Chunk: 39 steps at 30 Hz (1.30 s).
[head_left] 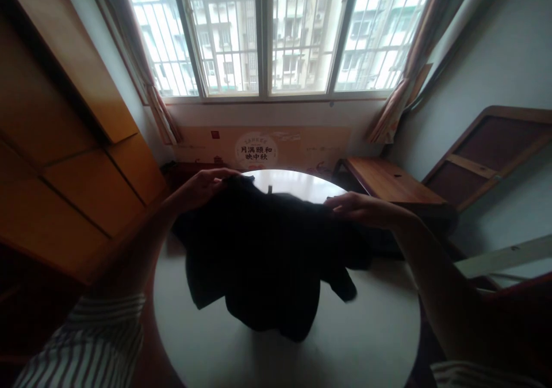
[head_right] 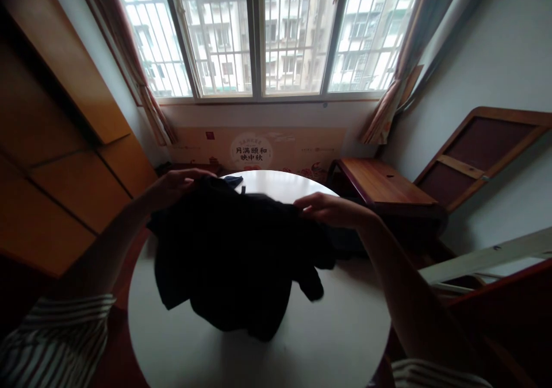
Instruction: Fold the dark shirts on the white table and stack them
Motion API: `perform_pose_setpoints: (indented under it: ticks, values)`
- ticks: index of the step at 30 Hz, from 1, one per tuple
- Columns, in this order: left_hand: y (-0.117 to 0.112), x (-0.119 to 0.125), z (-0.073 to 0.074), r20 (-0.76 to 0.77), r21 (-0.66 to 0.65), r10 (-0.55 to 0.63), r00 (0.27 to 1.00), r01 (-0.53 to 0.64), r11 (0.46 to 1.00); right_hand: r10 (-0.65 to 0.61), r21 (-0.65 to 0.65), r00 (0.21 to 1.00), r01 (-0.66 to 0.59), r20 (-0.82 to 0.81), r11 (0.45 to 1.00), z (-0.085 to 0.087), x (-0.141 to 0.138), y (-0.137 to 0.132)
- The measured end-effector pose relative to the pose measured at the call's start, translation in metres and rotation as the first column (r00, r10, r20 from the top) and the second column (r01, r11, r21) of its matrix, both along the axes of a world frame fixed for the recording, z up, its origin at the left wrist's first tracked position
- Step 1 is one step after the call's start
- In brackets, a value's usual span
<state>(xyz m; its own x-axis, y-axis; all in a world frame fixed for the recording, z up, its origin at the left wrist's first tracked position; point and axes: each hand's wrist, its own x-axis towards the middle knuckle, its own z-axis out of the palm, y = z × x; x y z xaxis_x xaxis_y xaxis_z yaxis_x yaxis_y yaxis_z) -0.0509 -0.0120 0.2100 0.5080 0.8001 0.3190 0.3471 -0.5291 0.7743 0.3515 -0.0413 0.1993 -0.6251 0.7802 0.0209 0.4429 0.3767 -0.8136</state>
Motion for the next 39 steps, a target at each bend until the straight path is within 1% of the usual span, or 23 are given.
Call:
perform_pose_setpoints:
  ticks: [2,3,4,5,6,7,8,9,11,12,14,15,17,20,22,24,27,30,32,33,35,37,39]
  values:
    - [0.043,0.022,-0.007,0.048,0.224,0.125,0.991,-0.133,0.965,-0.107,0.085,0.992,0.101,0.064,0.991,-0.004,-0.005,0.033]
    - [0.062,0.033,-0.013,0.063,0.308,0.197,0.978,-0.207,0.929,-0.220,0.168,0.970,0.201,0.102,0.965,-0.008,-0.010,0.047]
    - [0.077,0.043,-0.022,0.057,0.378,0.275,0.960,-0.276,0.884,-0.364,0.285,0.924,0.320,0.119,0.904,-0.015,-0.015,0.057]
    - [0.087,0.051,-0.032,0.035,0.432,0.352,0.936,-0.332,0.839,-0.498,0.404,0.859,0.415,0.122,0.815,-0.023,-0.022,0.063]
    - [0.091,0.059,-0.044,-0.004,0.468,0.409,0.912,-0.360,0.807,-0.595,0.501,0.795,0.468,0.122,0.728,-0.033,-0.028,0.065]
    - [0.088,0.065,-0.056,-0.059,0.488,0.445,0.893,-0.364,0.794,-0.650,0.565,0.748,0.481,0.134,0.670,-0.044,-0.033,0.061]
    - [0.079,0.070,-0.069,-0.125,0.488,0.456,0.881,-0.345,0.802,-0.669,0.596,0.725,0.468,0.163,0.652,-0.056,-0.038,0.052]
    - [0.065,0.072,-0.081,-0.196,0.467,0.443,0.875,-0.314,0.827,-0.651,0.593,0.731,0.436,0.206,0.677,-0.068,-0.041,0.039]
    - [0.025,0.071,-0.106,-0.325,0.380,0.390,0.862,-0.258,0.888,-0.551,0.511,0.775,0.354,0.308,0.783,-0.094,-0.043,0.003]
    - [0.002,0.068,-0.117,-0.373,0.326,0.376,0.848,-0.260,0.909,-0.479,0.450,0.811,0.308,0.336,0.838,-0.107,-0.043,-0.016]
    - [-0.040,0.060,-0.137,-0.461,0.204,0.331,0.823,-0.265,0.942,-0.397,0.352,0.857,0.280,0.327,0.893,-0.130,-0.044,-0.053]
    - [-0.058,0.057,-0.145,-0.502,0.144,0.302,0.810,-0.266,0.953,-0.376,0.335,0.879,0.274,0.294,0.901,-0.140,-0.045,-0.068]
    - [-0.083,0.053,-0.158,-0.541,0.029,0.231,0.809,-0.257,0.966,-0.377,0.353,0.901,0.288,0.216,0.890,-0.156,-0.050,-0.088]
    - [-0.095,0.058,-0.172,-0.449,-0.051,0.205,0.870,-0.254,0.966,-0.384,0.405,0.914,0.304,0.130,0.862,-0.170,-0.065,-0.097]
    - [-0.092,0.065,-0.178,-0.325,-0.078,0.217,0.921,-0.255,0.964,-0.343,0.396,0.935,0.282,0.089,0.874,-0.171,-0.074,-0.094]
    - [-0.087,0.070,-0.181,-0.183,-0.154,0.223,0.957,-0.252,0.955,-0.299,0.347,0.954,0.274,0.020,0.897,-0.166,-0.078,-0.088]
    - [-0.082,0.070,-0.174,0.020,-0.234,0.298,0.954,-0.286,0.929,-0.303,0.186,0.945,0.322,-0.127,0.928,-0.149,-0.074,-0.080]
    - [-0.084,0.069,-0.158,0.115,-0.169,0.393,0.912,-0.372,0.913,-0.314,-0.033,0.916,0.316,-0.252,0.948,-0.128,-0.069,-0.076]
    - [-0.088,0.072,-0.147,0.103,-0.074,0.416,0.904,-0.410,0.909,-0.362,-0.118,0.893,0.342,-0.267,0.932,-0.117,-0.071,-0.074]
    - [-0.090,0.074,-0.144,0.084,-0.016,0.396,0.915,-0.396,0.918,-0.392,-0.132,0.886,0.370,-0.249,0.920,-0.115,-0.074,-0.074]
    - [-0.095,0.081,-0.140,0.016,0.081,0.263,0.965,-0.263,0.961,-0.421,-0.104,0.889,0.408,-0.181,0.907,-0.115,-0.081,-0.074]
    - [-0.101,0.087,-0.141,-0.056,0.135,0.096,0.994,-0.087,0.987,-0.397,-0.032,0.912,0.396,-0.100,0.918,-0.122,-0.088,-0.074]
    - [-0.104,0.089,-0.145,-0.102,0.150,0.017,0.995,-0.001,0.989,-0.380,0.093,0.924,0.381,-0.030,0.920,-0.131,-0.092,-0.072]
